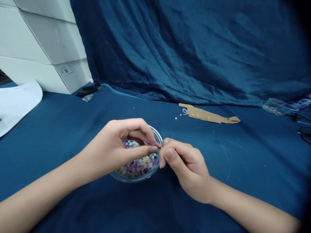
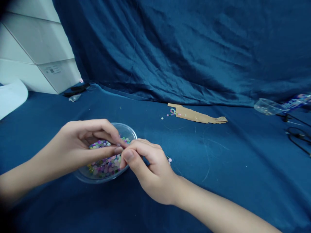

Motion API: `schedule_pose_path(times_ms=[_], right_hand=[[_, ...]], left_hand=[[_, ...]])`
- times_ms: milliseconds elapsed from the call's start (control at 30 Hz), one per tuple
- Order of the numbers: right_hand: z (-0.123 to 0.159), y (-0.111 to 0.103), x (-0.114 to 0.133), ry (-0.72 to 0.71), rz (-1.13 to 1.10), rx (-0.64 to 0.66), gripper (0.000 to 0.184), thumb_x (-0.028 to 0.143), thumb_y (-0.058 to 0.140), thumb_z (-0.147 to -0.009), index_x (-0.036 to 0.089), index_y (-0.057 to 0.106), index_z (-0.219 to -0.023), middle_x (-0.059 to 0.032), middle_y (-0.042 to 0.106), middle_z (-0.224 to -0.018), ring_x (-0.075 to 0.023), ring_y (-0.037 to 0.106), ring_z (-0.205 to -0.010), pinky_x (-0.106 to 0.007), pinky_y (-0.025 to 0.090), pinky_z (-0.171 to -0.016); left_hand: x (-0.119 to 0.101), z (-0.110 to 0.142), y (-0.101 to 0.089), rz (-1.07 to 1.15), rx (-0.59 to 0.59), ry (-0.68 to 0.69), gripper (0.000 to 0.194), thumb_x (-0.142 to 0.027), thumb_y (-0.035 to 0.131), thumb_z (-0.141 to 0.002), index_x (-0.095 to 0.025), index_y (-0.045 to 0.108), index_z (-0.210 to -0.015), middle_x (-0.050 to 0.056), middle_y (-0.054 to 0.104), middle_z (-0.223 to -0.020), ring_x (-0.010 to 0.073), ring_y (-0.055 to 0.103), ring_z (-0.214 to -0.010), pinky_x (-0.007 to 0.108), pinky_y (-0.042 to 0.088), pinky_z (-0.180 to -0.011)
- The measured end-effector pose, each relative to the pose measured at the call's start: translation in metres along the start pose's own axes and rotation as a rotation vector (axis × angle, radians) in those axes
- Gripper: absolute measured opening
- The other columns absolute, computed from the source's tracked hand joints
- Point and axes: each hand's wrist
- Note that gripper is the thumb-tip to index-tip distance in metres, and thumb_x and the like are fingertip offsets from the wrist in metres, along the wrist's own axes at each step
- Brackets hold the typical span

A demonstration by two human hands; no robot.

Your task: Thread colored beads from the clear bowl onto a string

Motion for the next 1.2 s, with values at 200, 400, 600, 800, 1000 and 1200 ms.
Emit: schedule_pose_path(times_ms=[200,400,600,800,1000,1200], right_hand=[[-0.0006,-0.0001,0.0003,0.022,0.031,-0.004,0.036,0.033,0.053,-0.115,0.022,0.071,-0.086,-0.0009,0.066,-0.077,-0.0165,0.060,-0.074,-0.033,0.050,-0.078],[-0.0021,0.0005,0.0012,0.010,0.020,-0.001,0.037,0.032,0.053,-0.115,0.022,0.070,-0.084,-0.0005,0.065,-0.076,-0.0158,0.059,-0.073,-0.032,0.050,-0.077],[-0.0012,0.0003,0.0012,0.013,0.012,0.005,0.036,0.031,0.053,-0.115,0.022,0.070,-0.085,-0.0004,0.066,-0.077,-0.0158,0.060,-0.075,-0.032,0.050,-0.078],[0.0008,-0.0004,-0.0006,0.019,-0.001,0.001,0.033,0.029,0.054,-0.115,0.022,0.070,-0.087,0.0000,0.066,-0.080,-0.0152,0.060,-0.077,-0.031,0.048,-0.077],[-0.0002,-0.0012,-0.0015,0.023,0.014,-0.009,0.034,0.030,0.054,-0.116,0.022,0.068,-0.086,0.0009,0.065,-0.079,-0.0145,0.058,-0.076,-0.031,0.046,-0.076],[-0.0002,-0.0011,-0.0009,0.016,0.014,-0.018,0.034,0.030,0.053,-0.116,0.022,0.067,-0.086,0.0021,0.064,-0.079,-0.0128,0.056,-0.076,-0.029,0.044,-0.075]], left_hand=[[-0.0012,-0.0006,0.0006,0.018,0.005,-0.001,0.010,-0.019,0.086,-0.087,-0.020,0.076,-0.089,-0.002,0.085,-0.084,0.0157,0.083,-0.081,0.018,0.063,-0.074],[-0.0017,-0.0010,0.0011,0.008,0.004,-0.008,0.011,-0.021,0.086,-0.087,-0.021,0.075,-0.088,-0.002,0.085,-0.083,0.0167,0.083,-0.079,0.020,0.063,-0.073],[-0.0022,-0.0003,0.0016,0.027,-0.002,-0.028,0.011,-0.020,0.086,-0.086,-0.021,0.076,-0.089,-0.005,0.085,-0.082,0.0138,0.083,-0.078,0.016,0.061,-0.073],[-0.0031,0.0004,0.0011,0.031,0.003,-0.027,0.011,-0.020,0.087,-0.087,-0.021,0.076,-0.089,-0.004,0.085,-0.082,0.0128,0.083,-0.079,0.014,0.062,-0.074],[-0.0046,0.0007,0.0008,0.009,0.001,-0.029,0.012,-0.023,0.087,-0.087,-0.019,0.076,-0.090,-0.002,0.085,-0.083,0.0151,0.083,-0.080,0.017,0.063,-0.074],[-0.0035,0.0004,0.0012,0.028,0.004,-0.010,0.012,-0.021,0.087,-0.087,-0.019,0.076,-0.089,-0.002,0.085,-0.082,0.0148,0.083,-0.079,0.016,0.063,-0.073]])
Point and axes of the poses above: each hand's wrist, its own z-axis away from the middle knuckle, its own y-axis out of the palm, x = y × z
